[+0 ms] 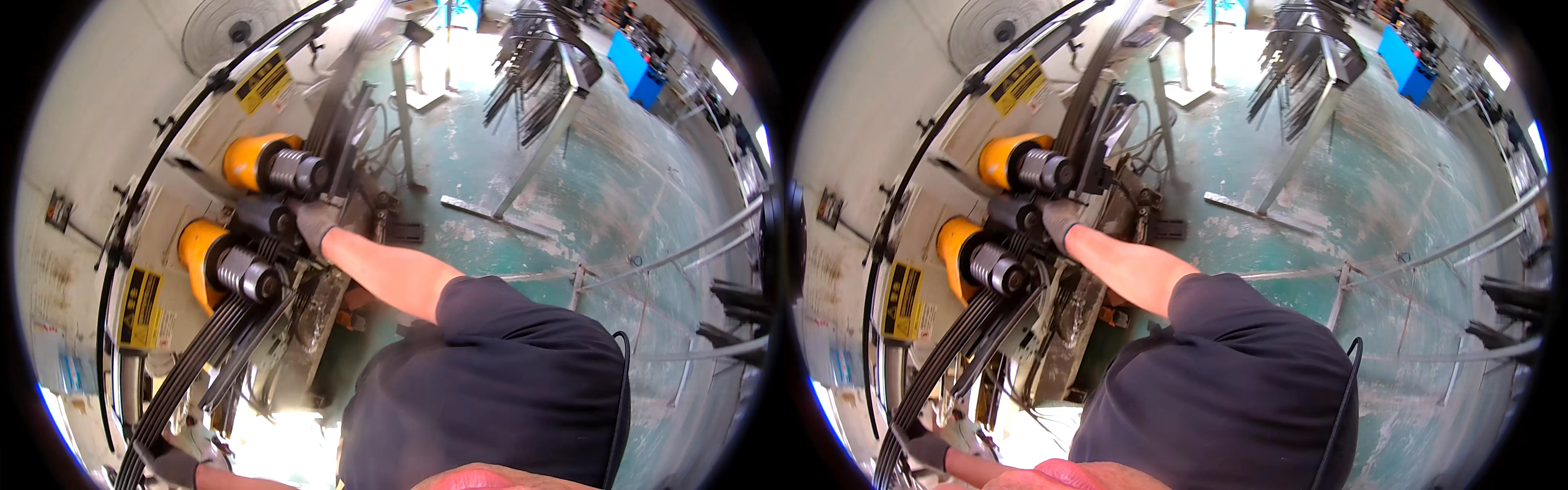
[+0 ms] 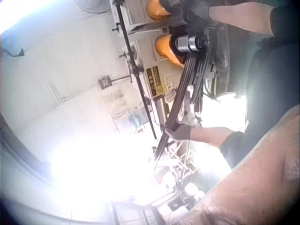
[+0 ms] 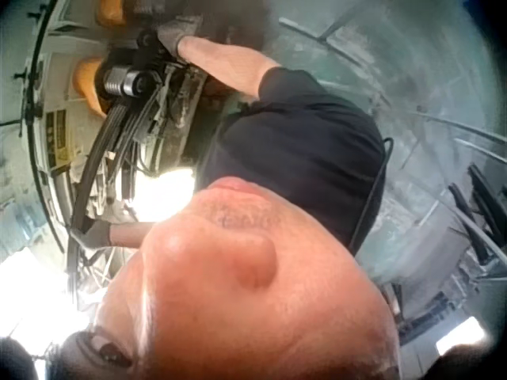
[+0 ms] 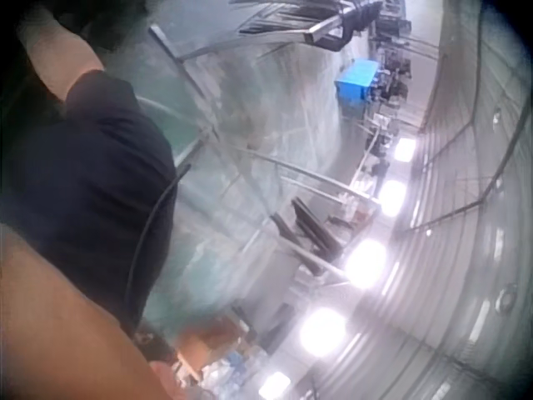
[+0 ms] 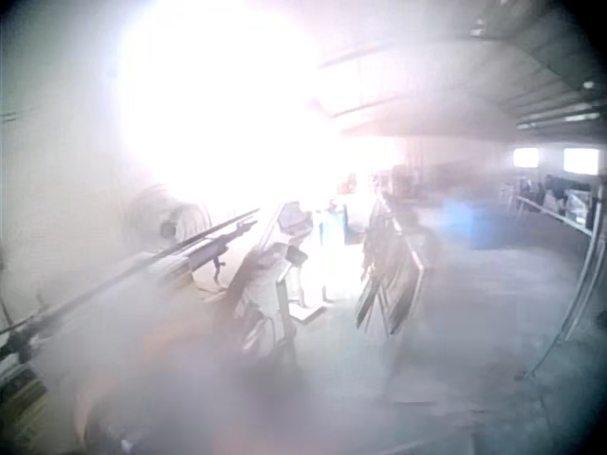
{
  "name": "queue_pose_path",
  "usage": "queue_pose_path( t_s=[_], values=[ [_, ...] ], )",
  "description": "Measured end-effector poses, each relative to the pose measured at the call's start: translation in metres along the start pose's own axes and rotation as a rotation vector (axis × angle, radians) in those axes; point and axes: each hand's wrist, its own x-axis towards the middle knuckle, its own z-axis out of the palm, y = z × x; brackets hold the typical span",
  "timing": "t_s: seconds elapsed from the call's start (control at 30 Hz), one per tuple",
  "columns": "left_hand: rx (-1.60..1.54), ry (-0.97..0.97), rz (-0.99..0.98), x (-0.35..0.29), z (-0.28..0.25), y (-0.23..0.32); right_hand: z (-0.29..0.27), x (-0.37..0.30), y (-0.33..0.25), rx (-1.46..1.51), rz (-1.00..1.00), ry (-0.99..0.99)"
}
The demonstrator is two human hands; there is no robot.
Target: The person repeatedly picks up bundles of long metal rods from a stack, feeds them into a yellow bending machine, and removes the bent rods to place them on a nearby rack. The process is continuous and repetitive throughout the clip.
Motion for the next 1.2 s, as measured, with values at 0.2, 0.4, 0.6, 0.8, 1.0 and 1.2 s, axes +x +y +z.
queue_pose_path(
  t_s=[0.2, 0.4, 0.6, 0.8, 1.0, 1.2],
  values=[
    [-0.114, -0.056, -0.043, 0.047, 0.087, 0.119, -0.004, -0.003, -0.028, 0.039, -0.064, -0.061],
    [-0.316, -0.135, -0.152, 0.046, 0.173, 0.237, -0.009, 0.013, -0.018, -0.124, -0.224, -0.098],
    [-0.101, -0.365, 0.184, 0.072, 0.236, 0.265, -0.016, -0.004, -0.037, -0.188, -0.185, -0.128],
    [-0.174, -0.575, 0.232, 0.050, 0.319, 0.290, -0.017, -0.012, -0.046, -0.290, -0.159, -0.080],
    [-0.315, -0.596, 0.135, 0.045, 0.337, 0.292, -0.018, 0.013, -0.023, -0.163, -0.151, -0.086],
    [-0.214, -0.587, 0.105, 0.051, 0.324, 0.288, -0.015, -0.016, -0.046, -0.340, -0.257, -0.045]
  ],
)
